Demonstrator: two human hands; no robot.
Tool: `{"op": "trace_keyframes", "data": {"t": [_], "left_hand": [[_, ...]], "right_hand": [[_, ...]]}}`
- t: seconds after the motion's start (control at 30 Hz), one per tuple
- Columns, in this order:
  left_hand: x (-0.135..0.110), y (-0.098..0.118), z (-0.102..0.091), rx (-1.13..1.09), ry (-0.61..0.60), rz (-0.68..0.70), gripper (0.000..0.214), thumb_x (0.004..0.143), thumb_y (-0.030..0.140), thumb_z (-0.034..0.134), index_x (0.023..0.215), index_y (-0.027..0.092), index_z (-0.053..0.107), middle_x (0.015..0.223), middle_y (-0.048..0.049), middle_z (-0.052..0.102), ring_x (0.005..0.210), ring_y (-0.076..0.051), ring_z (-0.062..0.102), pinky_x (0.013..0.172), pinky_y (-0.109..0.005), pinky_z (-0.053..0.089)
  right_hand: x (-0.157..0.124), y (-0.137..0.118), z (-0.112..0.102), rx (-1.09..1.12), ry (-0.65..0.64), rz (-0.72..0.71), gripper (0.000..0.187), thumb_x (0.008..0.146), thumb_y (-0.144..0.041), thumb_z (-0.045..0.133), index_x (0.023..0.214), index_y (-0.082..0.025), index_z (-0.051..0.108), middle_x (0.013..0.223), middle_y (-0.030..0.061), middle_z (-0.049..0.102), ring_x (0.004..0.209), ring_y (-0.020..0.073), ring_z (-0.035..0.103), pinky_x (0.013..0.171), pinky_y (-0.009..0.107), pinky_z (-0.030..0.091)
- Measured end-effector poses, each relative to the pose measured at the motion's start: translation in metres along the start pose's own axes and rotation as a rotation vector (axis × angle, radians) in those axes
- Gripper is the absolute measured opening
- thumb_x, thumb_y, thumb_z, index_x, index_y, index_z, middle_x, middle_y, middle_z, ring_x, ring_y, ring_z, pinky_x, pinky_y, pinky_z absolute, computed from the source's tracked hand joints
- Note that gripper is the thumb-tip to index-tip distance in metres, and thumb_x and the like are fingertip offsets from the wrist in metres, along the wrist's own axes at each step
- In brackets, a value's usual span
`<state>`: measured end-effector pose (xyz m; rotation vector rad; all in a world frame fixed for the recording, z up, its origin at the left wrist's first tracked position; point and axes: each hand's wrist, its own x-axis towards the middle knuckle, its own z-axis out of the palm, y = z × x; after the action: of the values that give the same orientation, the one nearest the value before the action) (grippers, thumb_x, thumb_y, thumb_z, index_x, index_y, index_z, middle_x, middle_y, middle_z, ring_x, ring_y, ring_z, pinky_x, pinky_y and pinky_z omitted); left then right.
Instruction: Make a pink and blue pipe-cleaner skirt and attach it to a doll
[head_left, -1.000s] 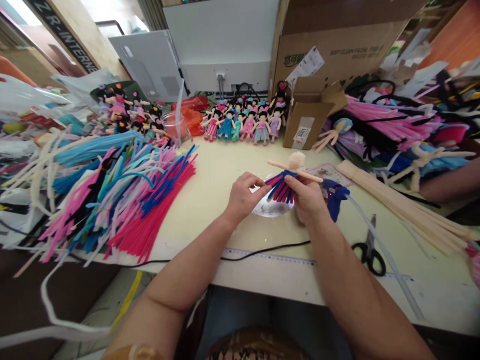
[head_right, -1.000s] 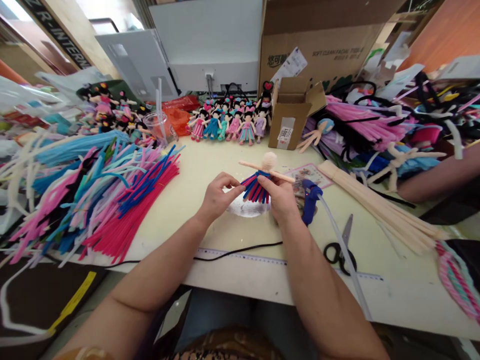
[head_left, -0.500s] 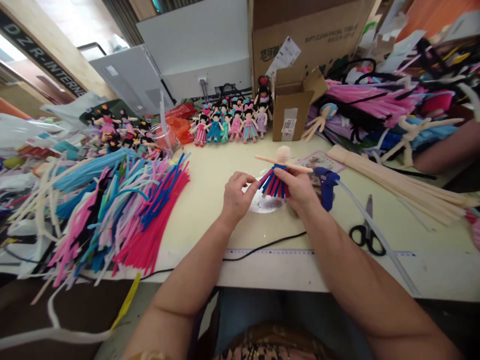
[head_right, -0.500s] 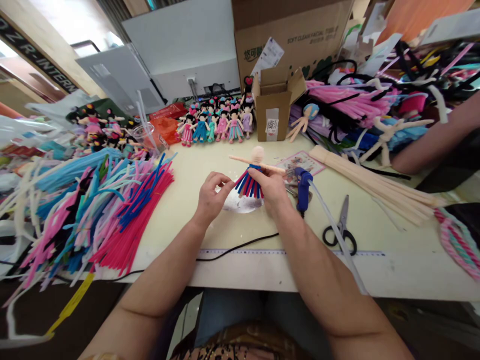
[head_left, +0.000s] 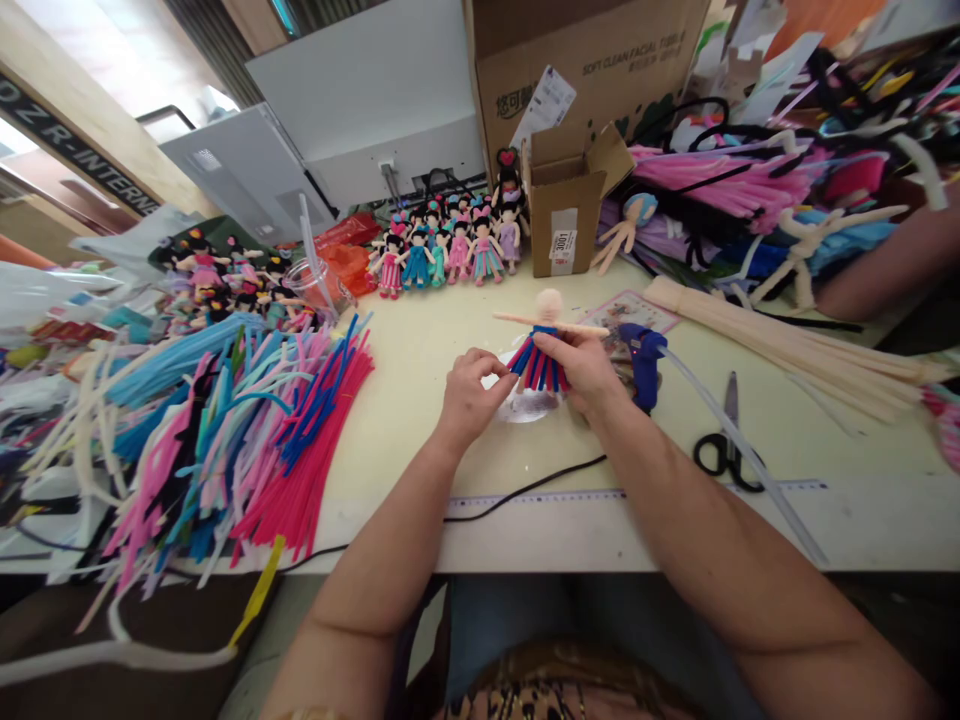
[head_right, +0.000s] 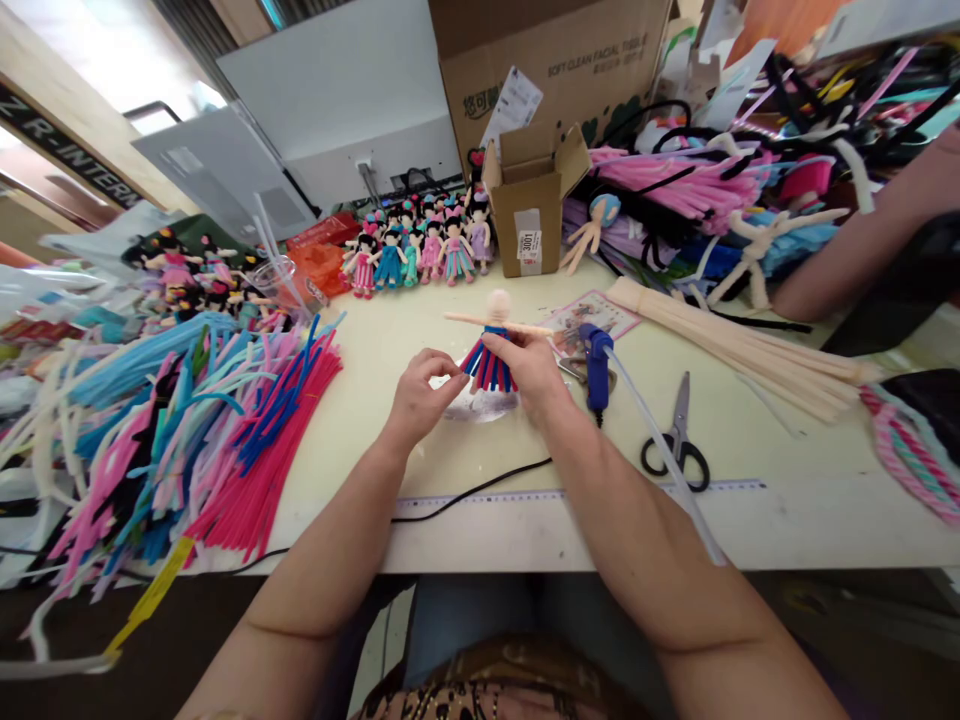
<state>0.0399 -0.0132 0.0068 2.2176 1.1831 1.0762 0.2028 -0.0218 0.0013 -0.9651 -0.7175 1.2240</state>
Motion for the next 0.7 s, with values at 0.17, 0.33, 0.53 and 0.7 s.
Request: {"op": "trace_keyframes", "data": {"t": [0.17,0.33,0.53,0.7], "left_hand": [[-0.004,0.01,0.0,0.117,0.085,0.137,0.016,0.076,0.031,0.069,0.086,0.022,0.061,0.096,-0.004,0.057,0.094,-0.019,0.053,0.085,-0.034,0.04],[-0.009,0.015,0.005,0.347,0.059,0.242,0.016,0.078,0.029,0.067,0.093,0.025,0.065,0.102,-0.005,0.057,0.098,-0.021,0.05,0.089,-0.037,0.034],[-0.008,0.013,0.003,0.334,0.036,0.243,0.013,0.079,0.03,0.067,0.091,0.027,0.067,0.1,-0.0037,0.058,0.097,-0.02,0.05,0.089,-0.036,0.033],[-0.005,0.01,-0.004,0.247,-0.024,0.222,0.017,0.076,0.033,0.07,0.092,0.027,0.067,0.099,-0.0032,0.059,0.098,-0.02,0.051,0.09,-0.036,0.035]], "right_hand": [[0.003,-0.001,-0.002,0.038,0.033,0.022,0.03,0.053,-0.039,0.082,0.07,-0.019,0.066,0.064,-0.0009,0.066,0.057,0.0146,0.061,0.055,0.026,0.051],[0.003,0.002,-0.002,0.044,0.029,0.046,0.03,0.055,-0.04,0.082,0.07,-0.019,0.066,0.064,-0.001,0.066,0.056,0.0144,0.061,0.057,0.027,0.051],[0.002,0.001,-0.002,0.013,0.027,0.039,0.03,0.054,-0.04,0.081,0.07,-0.019,0.067,0.065,-0.0008,0.066,0.057,0.0139,0.06,0.056,0.026,0.049],[0.001,-0.003,-0.002,-0.042,0.003,0.036,0.032,0.056,-0.042,0.08,0.07,-0.018,0.065,0.066,-0.0006,0.066,0.059,0.0153,0.062,0.06,0.029,0.049]]}}
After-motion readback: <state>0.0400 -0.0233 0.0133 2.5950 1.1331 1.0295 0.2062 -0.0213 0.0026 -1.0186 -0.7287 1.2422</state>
